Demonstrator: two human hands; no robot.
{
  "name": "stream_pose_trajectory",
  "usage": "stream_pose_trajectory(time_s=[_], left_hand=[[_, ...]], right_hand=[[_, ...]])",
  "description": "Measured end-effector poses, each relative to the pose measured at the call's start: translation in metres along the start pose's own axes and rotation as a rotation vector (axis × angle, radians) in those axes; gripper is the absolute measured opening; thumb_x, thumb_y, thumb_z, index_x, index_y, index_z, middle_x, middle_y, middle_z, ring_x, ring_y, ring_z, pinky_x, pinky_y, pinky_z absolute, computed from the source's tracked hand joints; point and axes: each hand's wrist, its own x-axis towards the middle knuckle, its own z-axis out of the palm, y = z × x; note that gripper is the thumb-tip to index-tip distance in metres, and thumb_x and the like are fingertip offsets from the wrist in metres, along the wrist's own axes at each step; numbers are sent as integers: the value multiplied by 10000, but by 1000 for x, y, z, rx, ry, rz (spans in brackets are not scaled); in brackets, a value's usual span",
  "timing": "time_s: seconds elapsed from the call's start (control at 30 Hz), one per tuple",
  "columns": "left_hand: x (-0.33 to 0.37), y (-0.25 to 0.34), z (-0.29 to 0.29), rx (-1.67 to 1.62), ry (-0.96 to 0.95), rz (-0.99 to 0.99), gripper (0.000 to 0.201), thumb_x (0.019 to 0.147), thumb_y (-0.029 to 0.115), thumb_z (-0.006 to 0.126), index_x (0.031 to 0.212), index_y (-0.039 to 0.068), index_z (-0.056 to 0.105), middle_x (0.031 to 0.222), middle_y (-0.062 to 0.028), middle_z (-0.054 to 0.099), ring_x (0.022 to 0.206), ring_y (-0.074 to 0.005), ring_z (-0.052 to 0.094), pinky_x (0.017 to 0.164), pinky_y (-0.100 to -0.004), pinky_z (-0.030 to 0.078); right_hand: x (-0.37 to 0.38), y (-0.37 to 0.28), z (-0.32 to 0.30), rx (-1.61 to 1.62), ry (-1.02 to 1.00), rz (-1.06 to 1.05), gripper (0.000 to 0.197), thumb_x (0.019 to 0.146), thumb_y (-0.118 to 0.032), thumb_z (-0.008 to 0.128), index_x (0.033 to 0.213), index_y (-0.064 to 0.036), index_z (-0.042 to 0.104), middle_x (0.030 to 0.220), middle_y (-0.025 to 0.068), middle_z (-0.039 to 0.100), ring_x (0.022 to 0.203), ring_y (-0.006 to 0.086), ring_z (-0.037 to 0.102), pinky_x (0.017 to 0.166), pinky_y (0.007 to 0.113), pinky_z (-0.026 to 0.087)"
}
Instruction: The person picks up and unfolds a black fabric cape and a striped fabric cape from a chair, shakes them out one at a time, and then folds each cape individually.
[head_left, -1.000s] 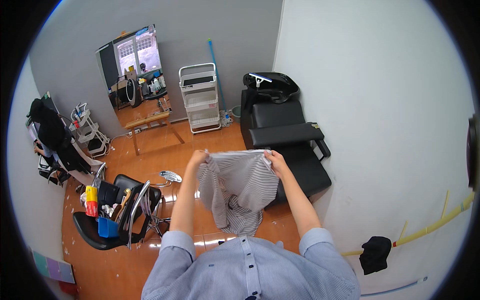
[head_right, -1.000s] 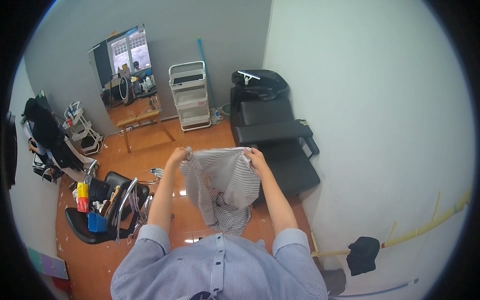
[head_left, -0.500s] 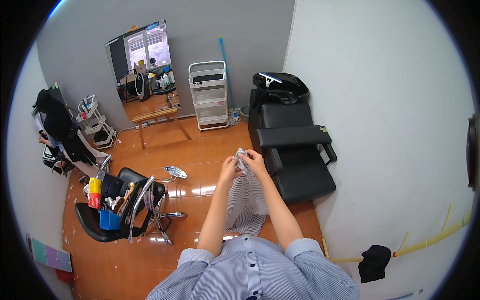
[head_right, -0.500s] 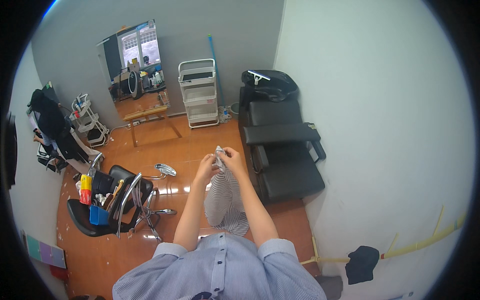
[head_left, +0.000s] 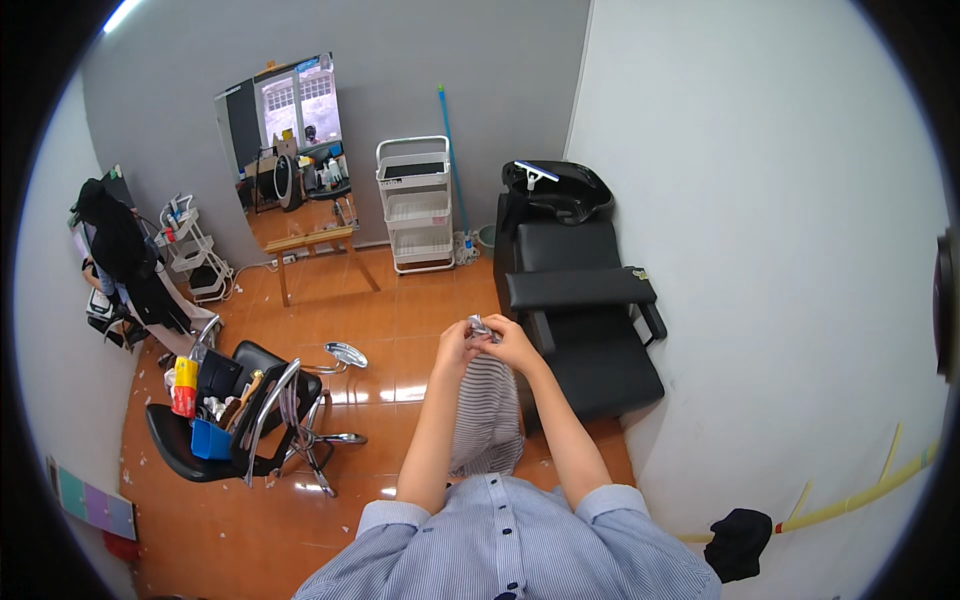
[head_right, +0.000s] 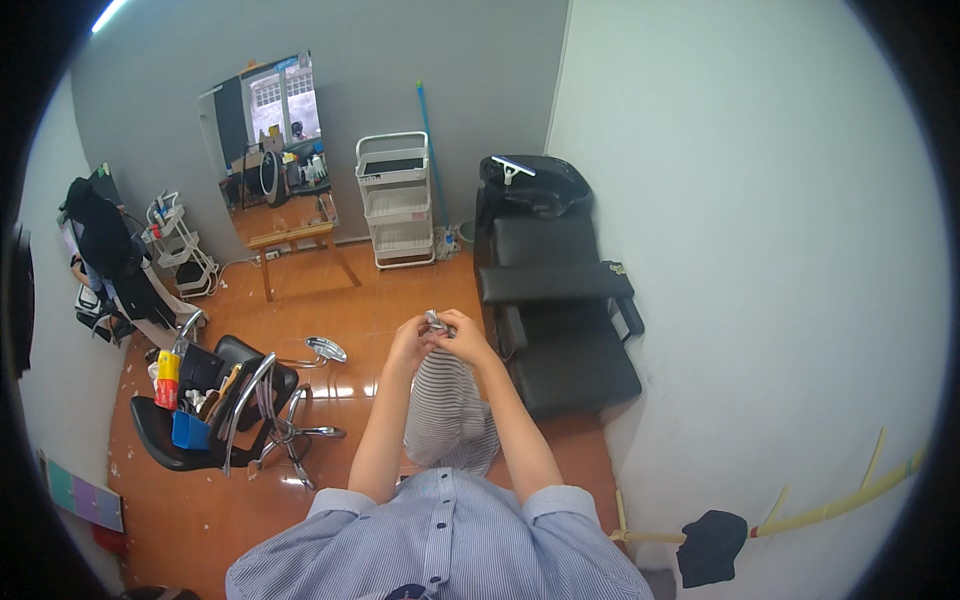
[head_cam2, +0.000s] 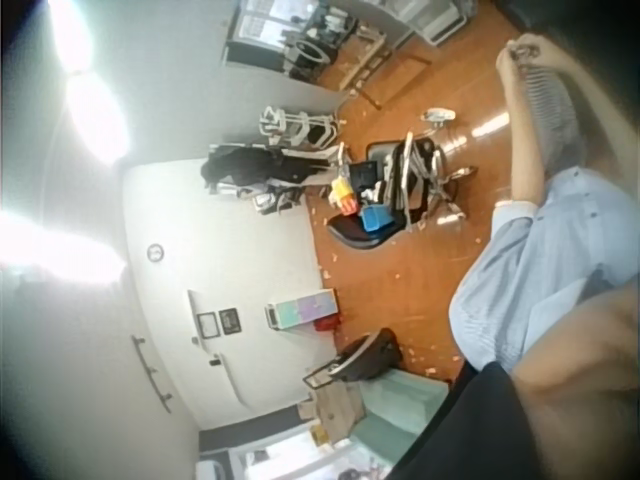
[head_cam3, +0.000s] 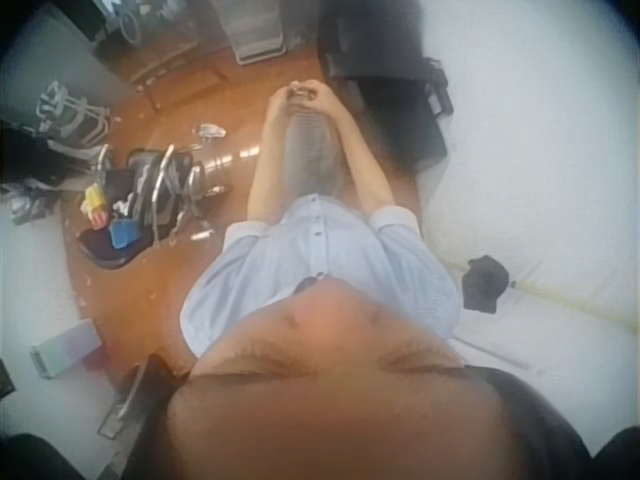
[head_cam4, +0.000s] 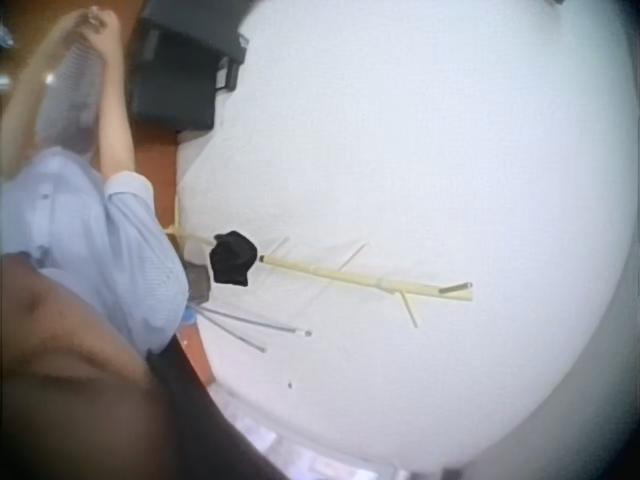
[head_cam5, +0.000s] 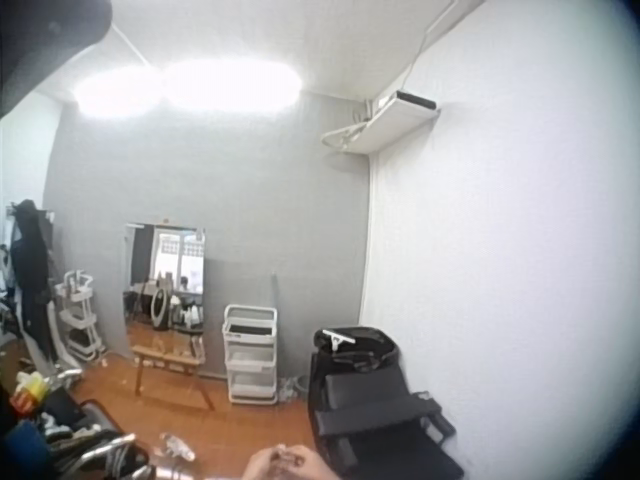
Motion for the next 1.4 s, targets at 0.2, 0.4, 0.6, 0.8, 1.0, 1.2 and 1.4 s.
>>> stream_pose_trajectory(time_s=[0.2, 0.4, 0.6, 0.8, 1.0, 1.2, 1.4], left_hand=[[-18, 15, 45, 324, 176, -78, 291, 857, 263, 567, 1028, 29, 561, 955, -78, 563, 875, -218, 582, 768, -333, 480], [-13, 14, 65, 952, 370, 526, 380, 823, 287, 661, 1109, 62, 548, 1046, -55, 572, 1044, -164, 513, 900, -322, 418], [15, 31, 71, 753, -605, 228, 361, 835, 240, 665, 1123, 39, 581, 1002, -27, 614, 928, -118, 552, 845, -263, 416], [30, 28, 99, 1092, -804, 46, 370, 771, 309, 721, 1008, 28, 671, 864, 1, 651, 787, -96, 564, 724, -259, 439], [47, -37, 92, 1396, -934, 165, 400, 768, 341, 712, 1032, 45, 664, 935, -43, 651, 859, -168, 591, 828, -296, 445], [22, -113, 124, 1223, -1104, -61, 601, 752, 320, 713, 1210, -21, 526, 1204, -177, 552, 1128, -262, 512, 990, -361, 358], [42, -176, 111, 1823, -829, 52, 570, 752, 459, 642, 1214, 134, 564, 1188, -128, 590, 1144, -308, 515, 995, -458, 295]], right_hand=[[7, -10, -24, -114, 189, 36, 180, 715, -31, 688, 884, 30, 684, 802, 89, 681, 692, 150, 619, 657, 268, 487], [13, -16, -74, -36, 91, 72, 225, 711, 20, 623, 930, 32, 674, 819, 176, 679, 704, 209, 654, 663, 291, 498], [16, -75, -142, -25, -181, 34, 212, 744, -39, 640, 944, 7, 691, 807, 104, 692, 695, 115, 608, 666, 252, 486], [-4, -87, -230, -109, -31, -25, 252, 729, 89, 534, 927, 40, 681, 859, 98, 689, 785, 130, 628, 741, 244, 497], [-39, -108, -306, -223, 364, -135, 383, 680, 101, 427, 918, -15, 704, 890, 111, 693, 801, 130, 635, 722, 227, 479], [-66, -125, -344, -183, 626, -164, 353, 750, 127, 416, 945, 14, 688, 920, 74, 682, 824, 100, 608, 746, 212, 484], [-90, -156, -401, -288, 835, -257, 346, 758, 114, 437, 956, -7, 693, 893, 68, 685, 787, 83, 596, 690, 202, 477]])
